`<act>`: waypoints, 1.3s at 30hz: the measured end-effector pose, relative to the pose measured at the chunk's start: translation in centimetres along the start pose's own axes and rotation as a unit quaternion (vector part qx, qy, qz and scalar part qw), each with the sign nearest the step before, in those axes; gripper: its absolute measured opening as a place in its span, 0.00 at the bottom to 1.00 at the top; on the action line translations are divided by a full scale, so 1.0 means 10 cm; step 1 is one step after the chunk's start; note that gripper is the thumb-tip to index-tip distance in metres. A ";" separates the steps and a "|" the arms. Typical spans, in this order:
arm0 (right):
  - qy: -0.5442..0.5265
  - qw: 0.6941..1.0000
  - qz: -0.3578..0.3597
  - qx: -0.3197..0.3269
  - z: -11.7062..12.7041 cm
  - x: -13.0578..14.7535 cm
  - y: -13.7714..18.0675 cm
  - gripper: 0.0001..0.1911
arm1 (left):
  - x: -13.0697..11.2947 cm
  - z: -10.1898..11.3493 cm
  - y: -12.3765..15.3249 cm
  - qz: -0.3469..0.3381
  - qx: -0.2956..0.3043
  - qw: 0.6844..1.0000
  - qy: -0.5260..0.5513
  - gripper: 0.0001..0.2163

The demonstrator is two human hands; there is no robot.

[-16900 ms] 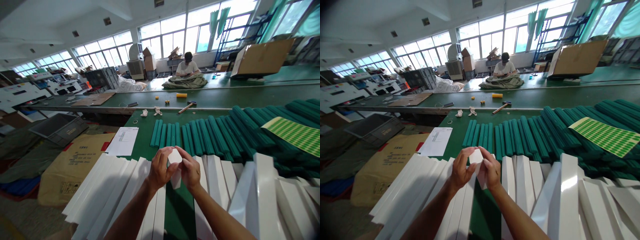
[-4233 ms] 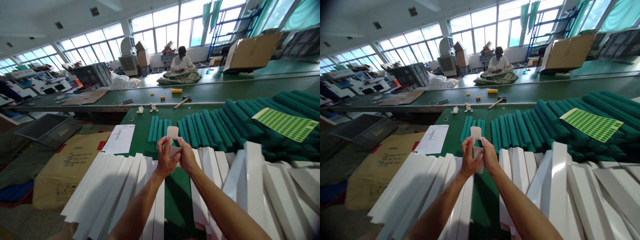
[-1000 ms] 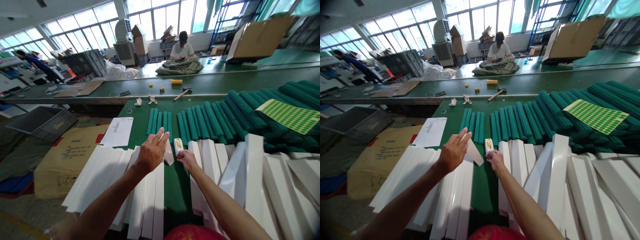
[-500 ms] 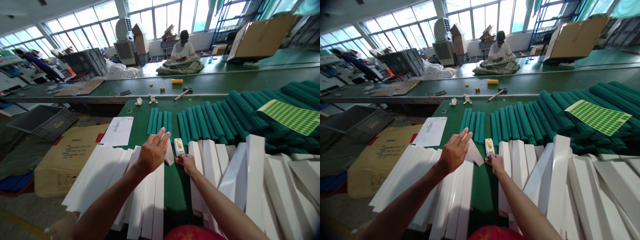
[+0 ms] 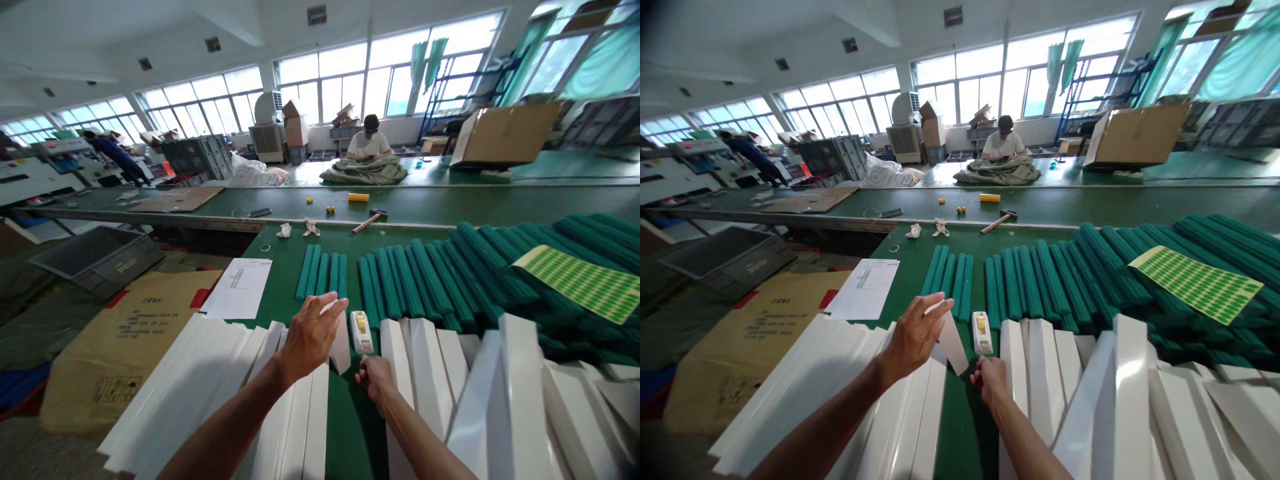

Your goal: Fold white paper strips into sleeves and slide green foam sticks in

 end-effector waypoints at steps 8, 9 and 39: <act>-0.018 0.918 0.261 0.299 -0.45 1.15 1.21 0.15 | -0.01 -0.10 -0.03 0.010 -0.017 0.999 0.037 0.22; -0.001 0.911 0.272 0.310 -0.50 1.23 1.29 0.15 | -0.02 -0.11 -0.04 0.020 -0.017 0.999 0.037 0.25; 0.122 0.921 0.165 0.332 -0.55 1.41 1.36 0.23 | -0.07 -0.16 0.10 0.059 -0.036 0.974 0.216 0.21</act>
Point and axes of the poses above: each hand's wrist, its own y-axis away from the middle knuckle, its own z-axis out of the back of the hand, x = y × z, the point moved 2 cm from there along -y, towards the middle knuckle, and after that the axes turned 3 degrees about -y, right-handed, at the moved point
